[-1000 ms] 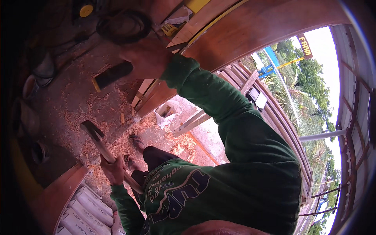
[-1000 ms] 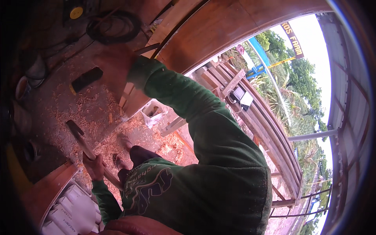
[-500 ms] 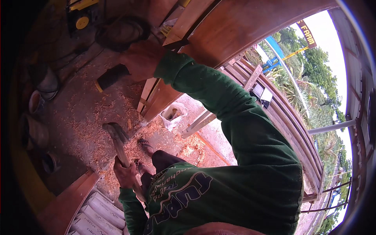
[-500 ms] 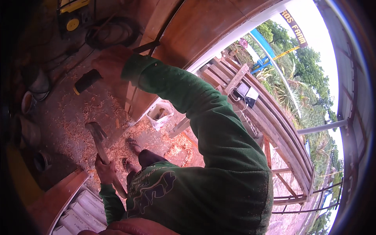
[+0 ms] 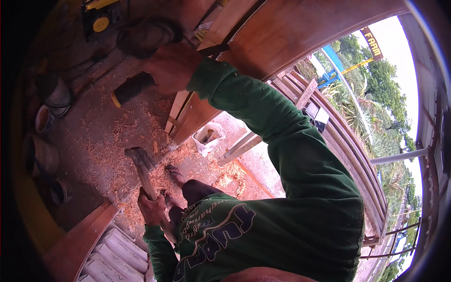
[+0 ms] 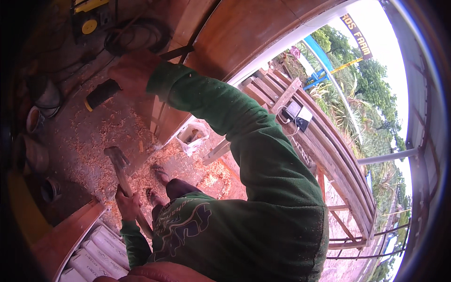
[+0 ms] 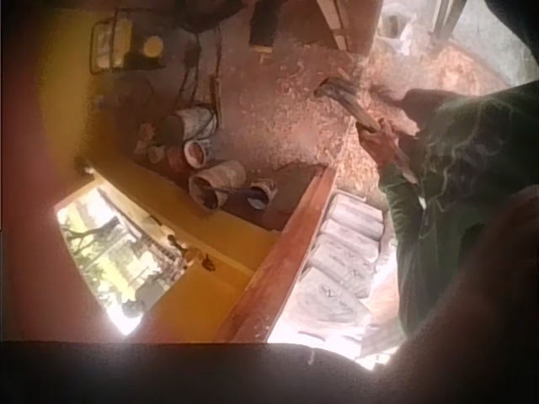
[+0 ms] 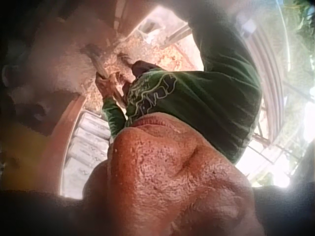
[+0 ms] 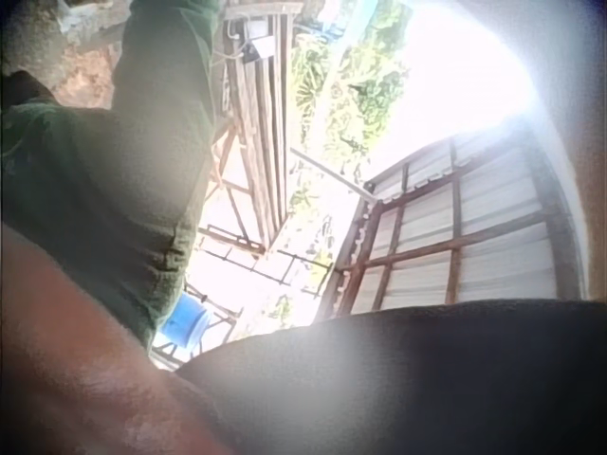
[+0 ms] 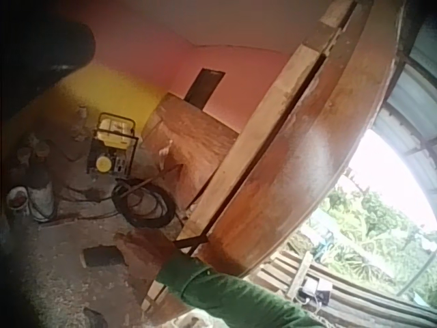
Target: The person chisels a groove into a wooden door frame by hammering a chisel with a hammer and then clearing the wood chips by hand.
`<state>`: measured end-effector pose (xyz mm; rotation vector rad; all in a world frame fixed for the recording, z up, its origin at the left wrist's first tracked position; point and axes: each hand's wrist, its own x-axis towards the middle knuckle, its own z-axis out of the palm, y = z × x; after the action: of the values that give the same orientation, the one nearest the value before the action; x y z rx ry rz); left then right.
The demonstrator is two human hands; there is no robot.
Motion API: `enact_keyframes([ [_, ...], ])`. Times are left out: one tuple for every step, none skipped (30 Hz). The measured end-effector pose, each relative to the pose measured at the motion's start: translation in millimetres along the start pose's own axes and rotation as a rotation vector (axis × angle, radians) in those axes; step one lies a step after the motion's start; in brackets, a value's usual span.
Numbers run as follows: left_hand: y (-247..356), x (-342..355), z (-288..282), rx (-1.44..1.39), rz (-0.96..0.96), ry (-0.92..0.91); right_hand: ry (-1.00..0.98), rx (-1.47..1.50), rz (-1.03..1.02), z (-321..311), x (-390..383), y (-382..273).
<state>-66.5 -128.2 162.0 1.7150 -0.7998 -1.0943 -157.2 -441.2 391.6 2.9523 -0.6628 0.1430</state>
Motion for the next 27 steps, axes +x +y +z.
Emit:
enact_keyframes([
  [-2,0,0,0.022,0.021,0.004,0.0,0.001,-0.003,0,0,0],
  [-3,-2,0,0.022,0.02,0.007,0.002,-0.002,-0.017,0,0,0],
  [2,-3,1,-0.001,-0.019,-0.001,0.001,-0.007,-0.029,1,0,1],
  [5,-3,2,-0.024,-0.059,-0.008,-0.001,-0.008,-0.029,0,0,2],
  [2,-3,3,-0.026,-0.059,-0.009,0.001,-0.006,-0.029,0,-1,2],
  [-1,-3,3,-0.009,-0.036,-0.005,0.006,-0.001,-0.031,-1,-1,2],
  [-3,-4,2,0.008,-0.012,-0.002,0.006,0.001,-0.034,-2,-1,1],
  [-5,-4,2,0.009,-0.014,0.001,-0.021,0.001,-0.028,-5,-1,-1],
  [-4,-4,2,0.014,-0.01,-0.002,-0.049,-0.002,-0.02,-8,-1,-1],
  [-3,-3,2,0.019,-0.007,-0.004,-0.049,-0.002,-0.02,-7,-1,-1],
  [-1,-3,2,0.019,-0.006,-0.005,-0.069,0.002,-0.023,-6,0,0],
  [3,-1,3,0.006,0.056,0.025,-0.09,0.006,-0.027,-5,1,0],
  [8,0,2,-0.002,0.087,0.039,-0.09,0.004,-0.027,-6,0,1],
  [12,1,2,-0.009,0.119,0.053,-0.071,0.021,-0.033,-7,0,0],
  [16,3,0,-0.015,0.101,0.043,-0.05,0.039,-0.039,-8,-1,0],
  [20,4,-2,-0.022,0.084,0.034,-0.049,0.038,-0.037,-8,-2,0],
  [25,4,-2,-0.021,0.085,0.031,-0.037,0.046,-0.048,-9,-4,1],
  [31,4,-2,-0.105,0.124,0.072,-0.025,0.053,-0.06,-9,-4,2],
  [39,4,-2,-0.19,0.162,0.111,-0.024,0.051,-0.057,-11,-5,2],
  [48,4,-4,-0.189,0.164,0.107,-0.032,0.057,-0.059,-14,-5,2],
  [62,6,-5,-0.298,0.233,0.182,-0.04,0.059,-0.059,-16,-7,3],
  [76,9,-6,-0.408,0.302,0.256,-0.041,0.054,-0.05,-16,-9,5],
  [92,15,-7,-0.411,0.305,0.248,-0.027,0.07,-0.058,-17,-10,6],
  [109,21,-8,-0.637,0.306,0.361,-0.009,0.092,-0.073,-17,-9,5],
  [121,29,-7,-0.863,0.305,0.473,-0.007,0.091,-0.075,-17,-9,5],
  [122,39,-3,-0.945,0.454,0.373,0.017,0.098,-0.102,-16,-6,2],
  [126,51,17,-0.79,0.43,0.324,0.039,0.107,-0.13,-14,-2,-4],
])
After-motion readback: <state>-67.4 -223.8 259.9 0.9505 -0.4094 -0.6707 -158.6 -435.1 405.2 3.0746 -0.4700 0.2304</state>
